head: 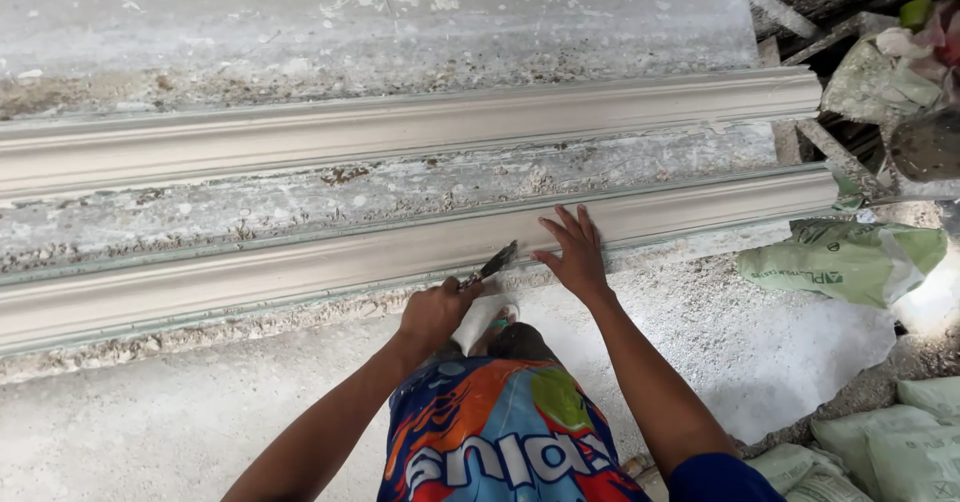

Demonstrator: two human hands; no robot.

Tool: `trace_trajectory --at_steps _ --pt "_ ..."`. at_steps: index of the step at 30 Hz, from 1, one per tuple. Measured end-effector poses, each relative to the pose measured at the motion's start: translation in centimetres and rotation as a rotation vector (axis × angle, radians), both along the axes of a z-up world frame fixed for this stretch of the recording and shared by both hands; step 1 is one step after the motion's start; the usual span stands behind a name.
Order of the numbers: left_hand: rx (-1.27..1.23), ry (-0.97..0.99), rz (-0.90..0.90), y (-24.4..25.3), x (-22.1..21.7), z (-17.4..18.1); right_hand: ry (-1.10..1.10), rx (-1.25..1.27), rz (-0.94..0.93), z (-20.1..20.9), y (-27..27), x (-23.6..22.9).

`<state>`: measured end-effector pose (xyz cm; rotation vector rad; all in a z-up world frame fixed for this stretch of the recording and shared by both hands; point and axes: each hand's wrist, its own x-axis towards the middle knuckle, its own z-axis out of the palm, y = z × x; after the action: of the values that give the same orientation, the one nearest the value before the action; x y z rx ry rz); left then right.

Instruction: Scraping excess material off decorative plaster trim pieces with a putty knife.

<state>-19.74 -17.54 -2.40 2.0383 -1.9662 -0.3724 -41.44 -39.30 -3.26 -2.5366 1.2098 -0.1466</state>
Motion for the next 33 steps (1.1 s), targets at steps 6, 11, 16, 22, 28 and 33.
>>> trace_trajectory --at_steps 6,11,16,22,28,33 --pt "0.057 -0.032 -0.024 0.1 1.0 1.7 -0.029 0.046 -0.011 0.5 -0.2 -0.6" --pt "0.043 -0.005 -0.006 -0.9 -0.9 2.5 0.000 0.051 0.007 0.2 -0.5 -0.8" --pt "0.077 -0.069 -0.013 -0.7 -0.1 1.2 -0.003 0.052 0.029 0.3 -0.8 -1.5" --pt "0.096 0.003 0.000 -3.4 -2.8 1.4 0.003 0.021 0.087 -0.1 -2.7 -3.1" --pt "0.133 -0.095 0.036 -2.9 -2.5 0.9 -0.007 0.015 0.091 -0.3 -6.6 -7.4" --pt "0.099 -0.104 0.012 -4.1 -3.4 -0.7 -0.014 0.047 0.142 0.1 -7.8 -8.7"
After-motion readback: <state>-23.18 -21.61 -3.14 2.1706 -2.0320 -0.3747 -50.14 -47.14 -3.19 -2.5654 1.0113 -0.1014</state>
